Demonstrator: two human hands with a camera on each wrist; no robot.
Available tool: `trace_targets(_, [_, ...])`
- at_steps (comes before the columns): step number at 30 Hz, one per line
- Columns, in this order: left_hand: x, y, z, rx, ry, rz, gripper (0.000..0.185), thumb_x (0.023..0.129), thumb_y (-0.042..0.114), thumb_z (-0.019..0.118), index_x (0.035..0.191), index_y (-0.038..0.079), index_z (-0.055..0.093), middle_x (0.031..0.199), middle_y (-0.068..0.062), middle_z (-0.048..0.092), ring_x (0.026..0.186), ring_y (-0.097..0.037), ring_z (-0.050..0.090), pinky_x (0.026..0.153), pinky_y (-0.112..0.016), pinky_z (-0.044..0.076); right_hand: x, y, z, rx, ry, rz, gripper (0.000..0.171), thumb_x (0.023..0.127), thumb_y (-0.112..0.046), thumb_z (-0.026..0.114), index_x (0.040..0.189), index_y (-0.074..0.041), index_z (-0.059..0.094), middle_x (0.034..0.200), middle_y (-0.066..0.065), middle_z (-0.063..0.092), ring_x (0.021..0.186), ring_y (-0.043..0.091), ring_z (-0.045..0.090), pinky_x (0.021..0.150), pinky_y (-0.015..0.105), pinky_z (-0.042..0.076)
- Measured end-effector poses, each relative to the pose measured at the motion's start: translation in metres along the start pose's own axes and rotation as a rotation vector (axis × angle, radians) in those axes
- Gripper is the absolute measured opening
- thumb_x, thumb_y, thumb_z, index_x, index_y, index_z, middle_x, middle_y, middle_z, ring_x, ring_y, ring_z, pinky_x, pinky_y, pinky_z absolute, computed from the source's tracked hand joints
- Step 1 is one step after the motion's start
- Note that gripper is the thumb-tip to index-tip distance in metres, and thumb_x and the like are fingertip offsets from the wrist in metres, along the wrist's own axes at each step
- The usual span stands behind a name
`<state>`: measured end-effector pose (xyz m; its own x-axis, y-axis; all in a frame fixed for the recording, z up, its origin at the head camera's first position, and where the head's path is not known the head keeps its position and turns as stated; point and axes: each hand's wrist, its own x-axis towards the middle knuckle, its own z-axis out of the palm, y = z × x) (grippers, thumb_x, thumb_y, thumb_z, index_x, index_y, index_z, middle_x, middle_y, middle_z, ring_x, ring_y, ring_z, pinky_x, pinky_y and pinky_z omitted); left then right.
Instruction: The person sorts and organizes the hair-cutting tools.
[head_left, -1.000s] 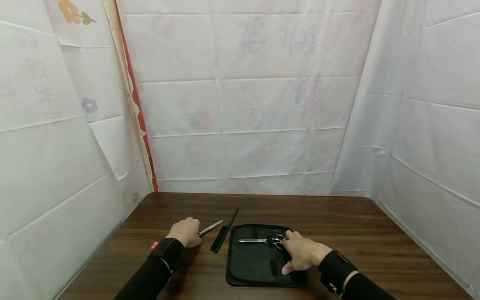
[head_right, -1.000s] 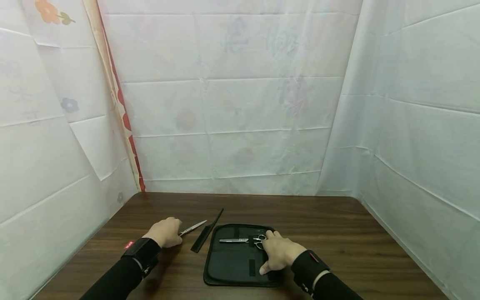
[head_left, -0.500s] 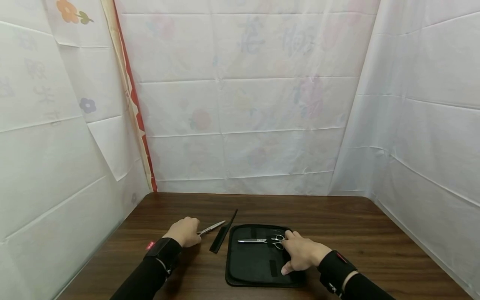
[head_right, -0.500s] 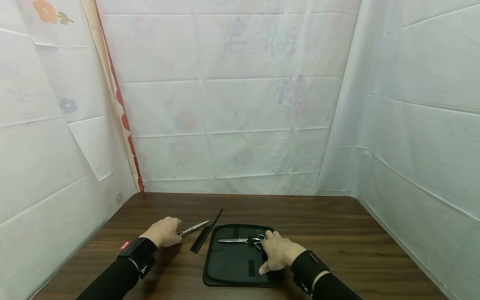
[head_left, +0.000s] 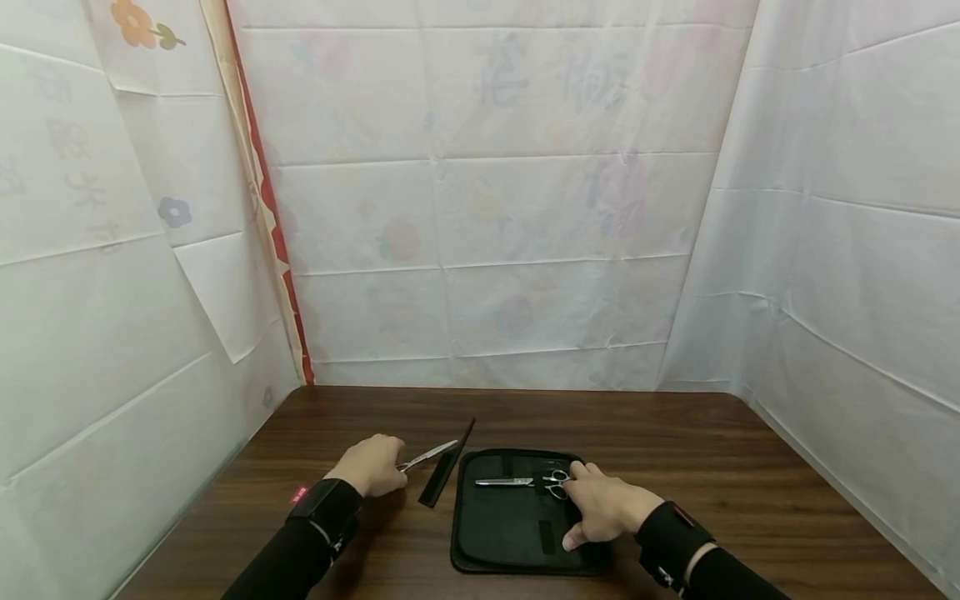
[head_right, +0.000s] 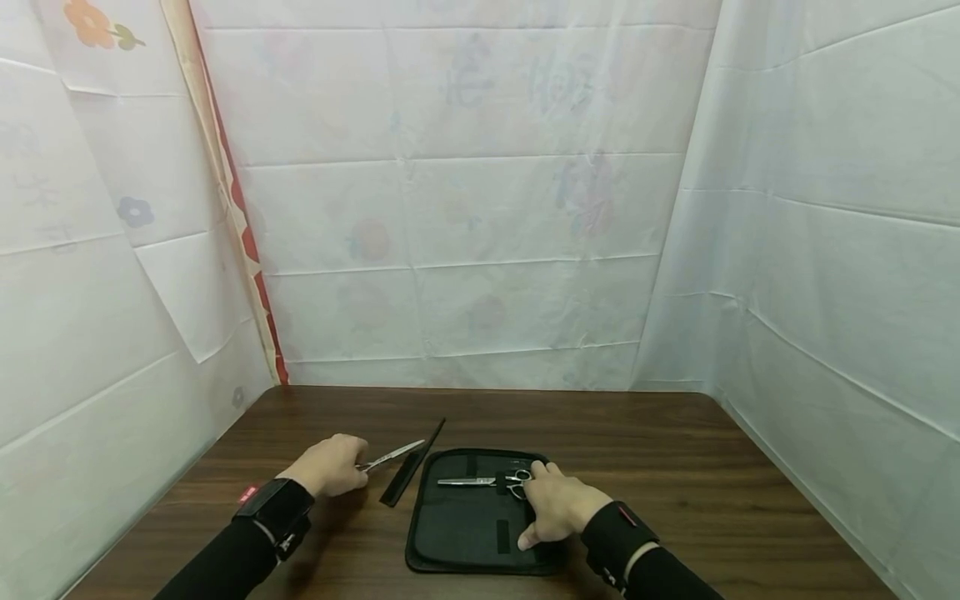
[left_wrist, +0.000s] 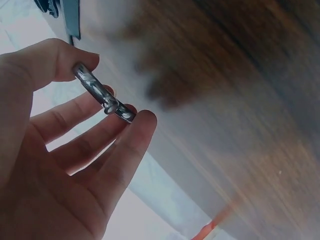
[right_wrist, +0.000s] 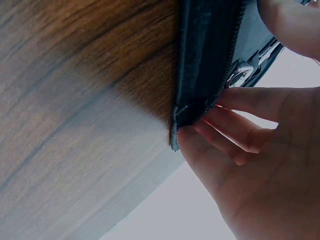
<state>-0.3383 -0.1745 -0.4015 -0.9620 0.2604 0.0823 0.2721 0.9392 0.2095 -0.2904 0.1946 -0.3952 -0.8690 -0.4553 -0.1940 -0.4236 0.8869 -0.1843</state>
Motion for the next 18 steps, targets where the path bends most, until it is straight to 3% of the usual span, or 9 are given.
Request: trace_targets(18, [-0.002, 0.01, -0.001, -0.003, 0.032, 0.077, 0.018, 0.077, 0.009, 0.076, 0.078, 0.012, 0.058, 0.078, 0.0, 0.055, 0.071, -0.017, 0.05, 0.065, -0.04, 0.047, 0.001, 0.002, 0.001, -0.002, 0.0, 0.001, 0.066, 0.078, -0.044, 0.086, 0.127, -0.005, 0.065, 0.113, 0.001, 0.048, 0.101, 0.02, 0.045, 0.082, 0.04, 0.048])
